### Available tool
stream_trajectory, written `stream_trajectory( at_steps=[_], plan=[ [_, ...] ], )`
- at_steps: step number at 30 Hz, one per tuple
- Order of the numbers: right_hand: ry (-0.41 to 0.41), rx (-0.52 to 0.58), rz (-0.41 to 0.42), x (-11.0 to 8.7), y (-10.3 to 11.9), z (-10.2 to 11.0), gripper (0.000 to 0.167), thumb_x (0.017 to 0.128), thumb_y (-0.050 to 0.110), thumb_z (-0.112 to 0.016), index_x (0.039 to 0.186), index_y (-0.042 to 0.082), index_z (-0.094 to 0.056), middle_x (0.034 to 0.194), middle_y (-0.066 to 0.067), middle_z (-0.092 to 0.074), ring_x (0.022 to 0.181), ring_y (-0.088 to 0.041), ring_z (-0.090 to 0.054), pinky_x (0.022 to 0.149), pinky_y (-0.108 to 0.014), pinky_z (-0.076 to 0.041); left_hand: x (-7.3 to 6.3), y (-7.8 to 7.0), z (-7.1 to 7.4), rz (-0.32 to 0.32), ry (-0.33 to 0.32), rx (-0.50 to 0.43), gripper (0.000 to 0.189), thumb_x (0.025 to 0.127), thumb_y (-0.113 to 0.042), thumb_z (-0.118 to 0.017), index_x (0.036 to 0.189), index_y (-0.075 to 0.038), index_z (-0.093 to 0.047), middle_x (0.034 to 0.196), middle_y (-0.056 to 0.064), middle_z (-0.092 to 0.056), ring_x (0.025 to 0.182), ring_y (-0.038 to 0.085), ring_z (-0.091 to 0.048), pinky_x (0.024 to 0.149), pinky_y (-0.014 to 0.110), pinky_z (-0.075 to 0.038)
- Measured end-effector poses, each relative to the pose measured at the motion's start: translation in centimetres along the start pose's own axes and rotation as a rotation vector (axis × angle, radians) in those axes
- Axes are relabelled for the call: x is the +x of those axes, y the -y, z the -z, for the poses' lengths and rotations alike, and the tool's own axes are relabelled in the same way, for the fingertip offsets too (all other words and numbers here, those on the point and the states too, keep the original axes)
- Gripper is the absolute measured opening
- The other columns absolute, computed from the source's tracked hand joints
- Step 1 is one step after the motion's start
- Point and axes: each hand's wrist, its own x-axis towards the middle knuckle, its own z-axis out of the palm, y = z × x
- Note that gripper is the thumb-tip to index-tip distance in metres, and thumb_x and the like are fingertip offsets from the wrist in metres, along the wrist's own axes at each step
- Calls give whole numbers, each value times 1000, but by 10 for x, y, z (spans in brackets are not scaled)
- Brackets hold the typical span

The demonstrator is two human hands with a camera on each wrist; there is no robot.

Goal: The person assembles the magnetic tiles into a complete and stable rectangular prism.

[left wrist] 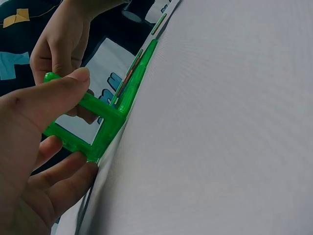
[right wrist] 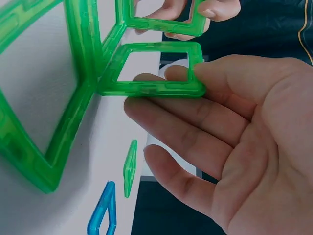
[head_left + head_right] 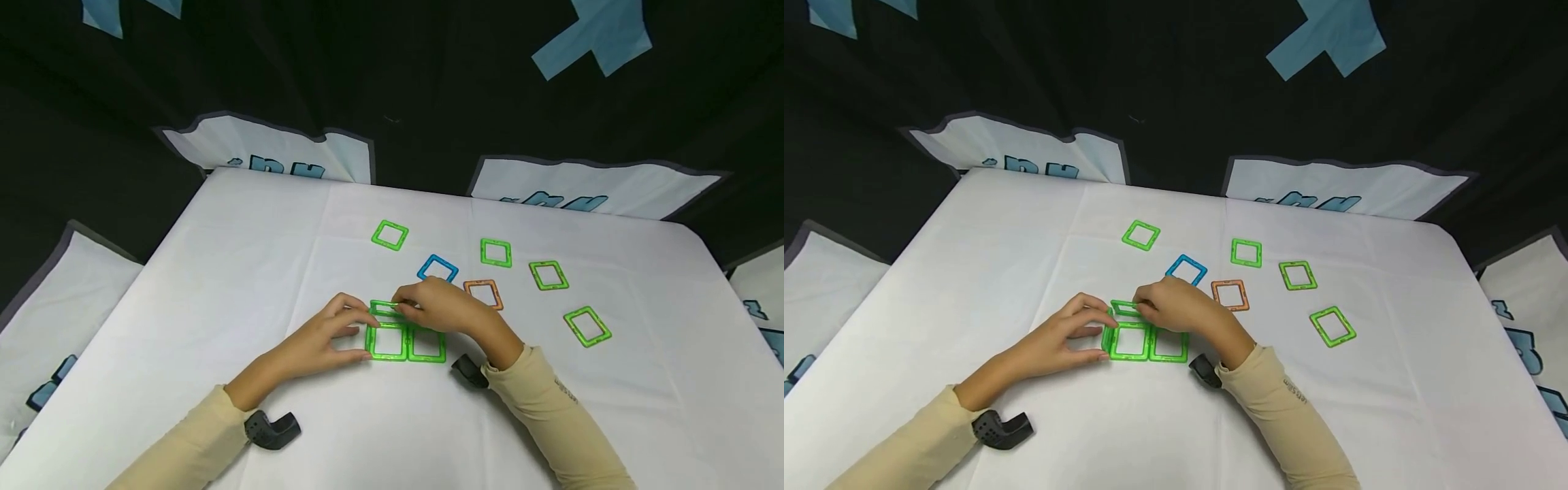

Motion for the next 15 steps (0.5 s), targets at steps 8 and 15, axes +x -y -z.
stream_trajectory(
  at_steps=[8,15],
  plan=[
    [13,33,5,0,0,1,22,93,16,-51,105,7,-67,96,-2,-69,75,-5,-59,70,-22,-52,1,-2,1,-4,-6,1,37,77,-16,-73,110,-11,-59,114,2,-39,110,19,-50,92,25,-51],
    [21,43,-2,1,-2,-1,23,92,16,-51,106,7,-67,97,-2,-69,79,-6,-61,74,-24,-53,2,0,0,20,-1,-11,36,77,-14,-74,110,-12,-59,121,4,-36,113,22,-49,92,26,-50]
  ],
)
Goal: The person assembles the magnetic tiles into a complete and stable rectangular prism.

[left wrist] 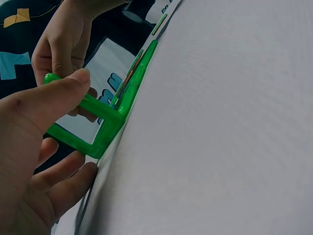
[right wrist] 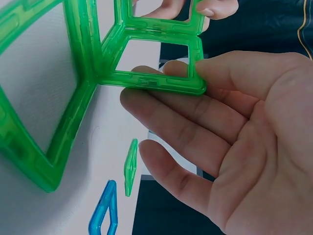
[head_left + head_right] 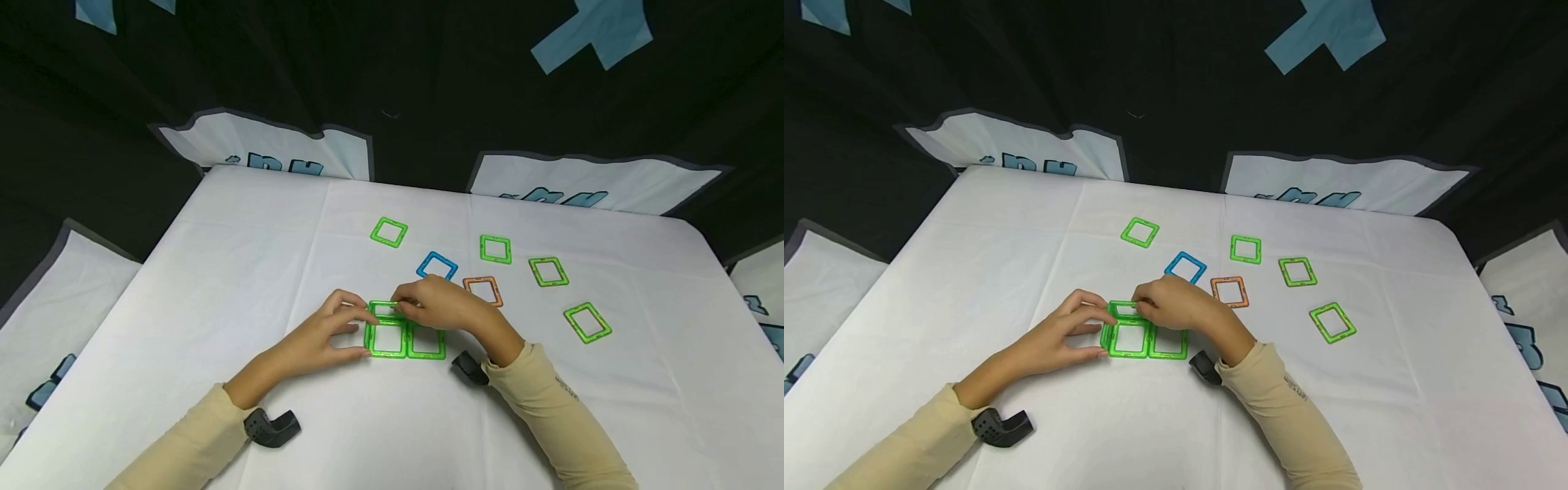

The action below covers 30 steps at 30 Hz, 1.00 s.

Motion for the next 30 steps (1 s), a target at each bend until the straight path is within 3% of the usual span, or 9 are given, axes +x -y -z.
stream_trajectory(
  at_steps=[5,10,14,17,23,30],
  plan=[
    [6,5,-8,0,0,0,23,92,16,-51,107,7,-67,99,-3,-69,81,-6,-61,75,-25,-54,0,0,0,-3,13,8,36,78,-16,-73,110,-11,-57,134,8,-37,118,24,-49,92,27,-50],
    [11,18,-12,0,0,1,23,92,17,-52,108,8,-66,101,-2,-69,86,-9,-63,77,-27,-54,-1,1,1,-6,18,31,37,78,-16,-73,111,-10,-57,132,6,-41,117,24,-51,91,25,-51],
    [-1,49,-14,-2,-8,6,30,93,25,-52,115,6,-60,109,-5,-66,98,-17,-62,85,-34,-53,-1,1,0,-1,25,36,37,79,-17,-72,112,-10,-56,133,6,-40,117,24,-51,92,25,-51],
    [-63,65,-84,-4,-20,11,40,92,31,-53,123,5,-54,119,-9,-61,111,-22,-57,94,-40,-49,-1,1,0,1,27,36,38,79,-16,-72,112,-10,-56,134,7,-40,117,24,-51,92,25,-50],
    [-175,29,-336,-3,-46,14,56,89,33,-59,135,6,-43,138,-14,-44,129,-28,-39,106,-44,-37,-2,0,-1,3,25,40,38,78,-16,-72,112,-10,-57,133,7,-41,115,24,-53,92,24,-50],
    [-151,-99,-406,2,-58,7,68,82,32,-68,137,6,-39,134,-18,-44,124,-34,-42,101,-46,-42,-1,2,-1,-12,20,48,38,78,-15,-73,112,-9,-57,133,7,-42,116,24,-52,92,24,-50]
  ],
)
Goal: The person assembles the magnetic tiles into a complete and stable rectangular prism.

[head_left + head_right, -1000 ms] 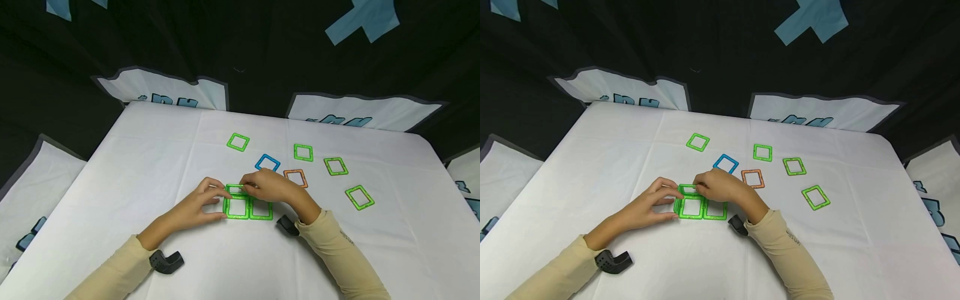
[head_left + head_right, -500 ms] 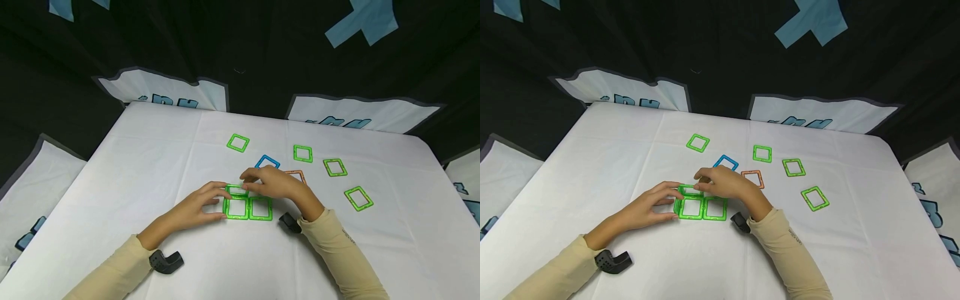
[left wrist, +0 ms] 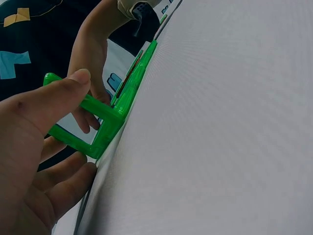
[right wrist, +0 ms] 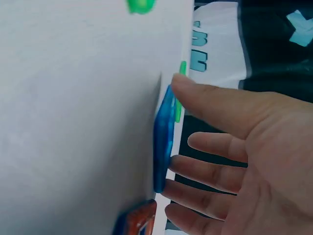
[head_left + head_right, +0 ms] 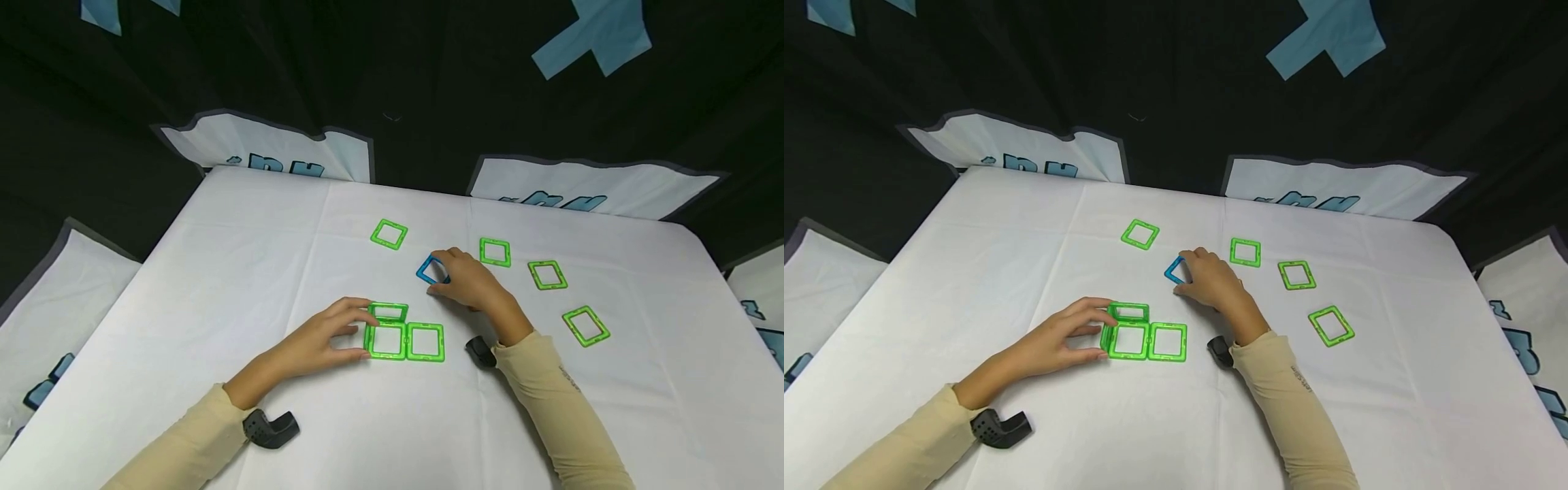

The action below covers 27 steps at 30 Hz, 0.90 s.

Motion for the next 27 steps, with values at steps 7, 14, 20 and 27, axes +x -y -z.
stream_trajectory(
  at_steps=[7,14,20,27],
  plan=[
    [-21,-89,-11,1,3,-3,63,82,29,-68,135,7,-42,131,-17,-46,119,-34,-47,97,-47,-45,0,-1,1,-7,-4,8,39,78,-16,-73,113,-9,-57,133,8,-42,117,24,-51,92,24,-50],
    [-28,-125,2,-2,6,-2,58,83,26,-68,133,7,-45,130,-17,-48,118,-33,-48,97,-48,-44,0,-1,1,3,-1,6,39,78,-16,-73,113,-9,-57,133,8,-42,117,24,-51,92,24,-50],
    [5,-100,-6,-3,7,2,57,84,23,-66,134,8,-44,131,-16,-48,119,-33,-48,100,-49,-42,0,-1,0,4,-6,-1,38,78,-15,-73,112,-9,-58,132,8,-42,116,24,-52,92,24,-50],
    [46,5,19,-6,6,6,34,85,19,-61,117,8,-59,121,-12,-58,100,-23,-55,84,-37,-50,1,0,0,10,-1,6,38,78,-15,-73,112,-9,-57,132,8,-42,117,24,-51,92,25,-50]
  ],
)
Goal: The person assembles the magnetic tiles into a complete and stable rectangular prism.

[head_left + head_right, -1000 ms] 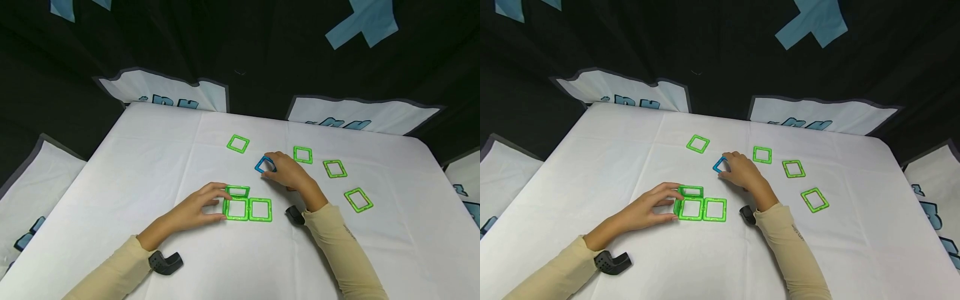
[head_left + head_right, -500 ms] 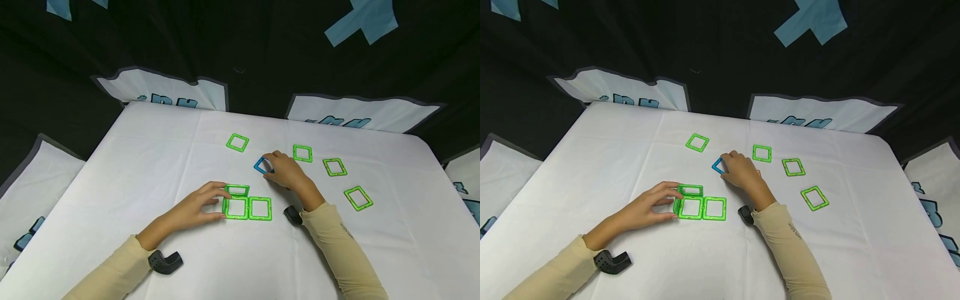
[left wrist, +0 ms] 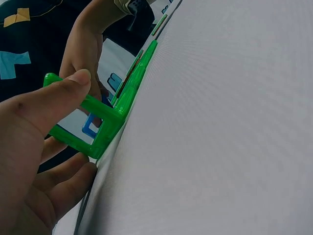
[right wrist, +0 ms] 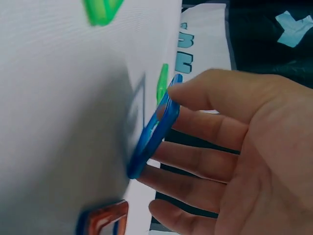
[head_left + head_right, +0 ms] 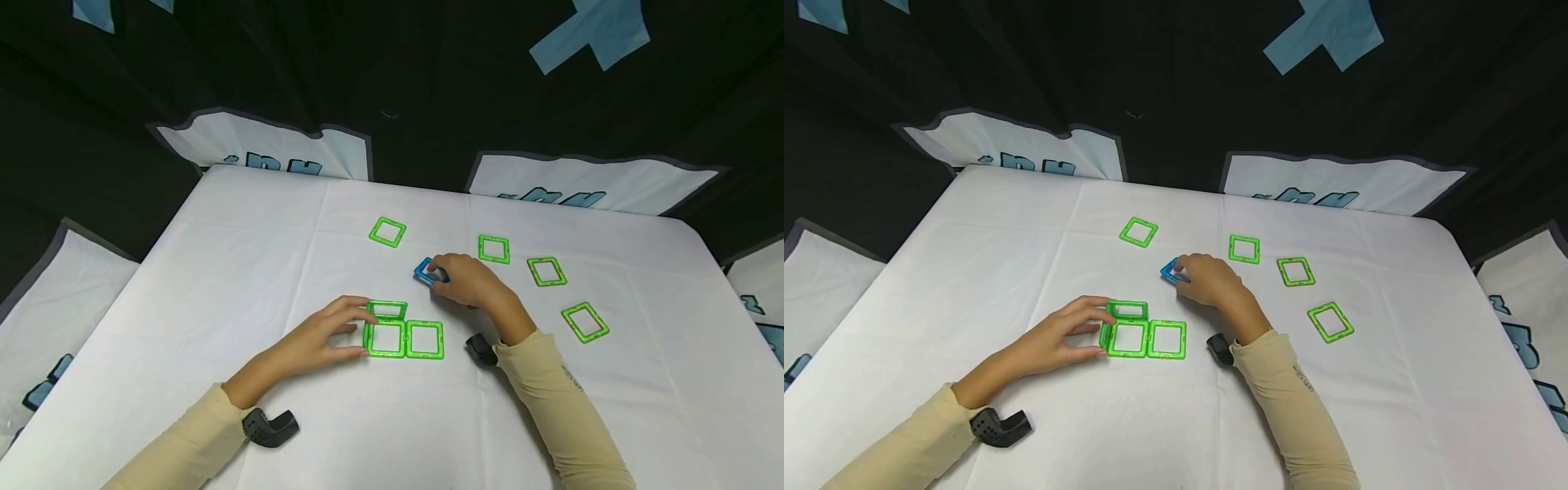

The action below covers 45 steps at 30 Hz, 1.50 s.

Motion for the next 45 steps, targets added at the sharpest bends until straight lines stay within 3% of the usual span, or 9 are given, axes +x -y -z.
stream_trajectory(
  at_steps=[4,15,25,37,45],
  plan=[
    [-8,15,30,-2,2,2,21,86,19,-60,101,7,-67,109,-10,-64,86,-19,-54,72,-31,-49,0,1,0,2,4,2,39,78,-16,-72,113,-9,-57,132,7,-42,118,24,-50,93,25,-50],
    [-5,52,103,-15,8,16,16,84,15,-58,94,5,-68,87,-7,-68,57,-11,-52,50,-21,-43,1,1,1,-4,8,-4,39,78,-15,-72,113,-9,-57,132,8,-42,119,25,-50,93,24,-50],
    [147,98,180,-23,10,24,14,85,14,-58,91,8,-69,89,-2,-69,88,-16,-61,68,-26,-52,1,1,1,2,9,1,40,78,-15,-73,114,-8,-57,133,8,-41,118,24,-50,92,25,-50],
    [266,129,217,-27,6,26,14,85,16,-57,89,8,-68,85,1,-67,78,-10,-57,63,-21,-47,1,0,1,12,13,0,39,78,-16,-73,113,-9,-57,133,8,-41,118,24,-50,92,25,-50],
    [313,159,229,-26,6,25,14,85,17,-58,90,10,-68,89,-1,-69,80,-10,-58,66,-22,-48,1,-1,1,9,11,-7,39,78,-16,-73,113,-9,-57,133,8,-41,118,24,-50,92,25,-50]
  ],
)
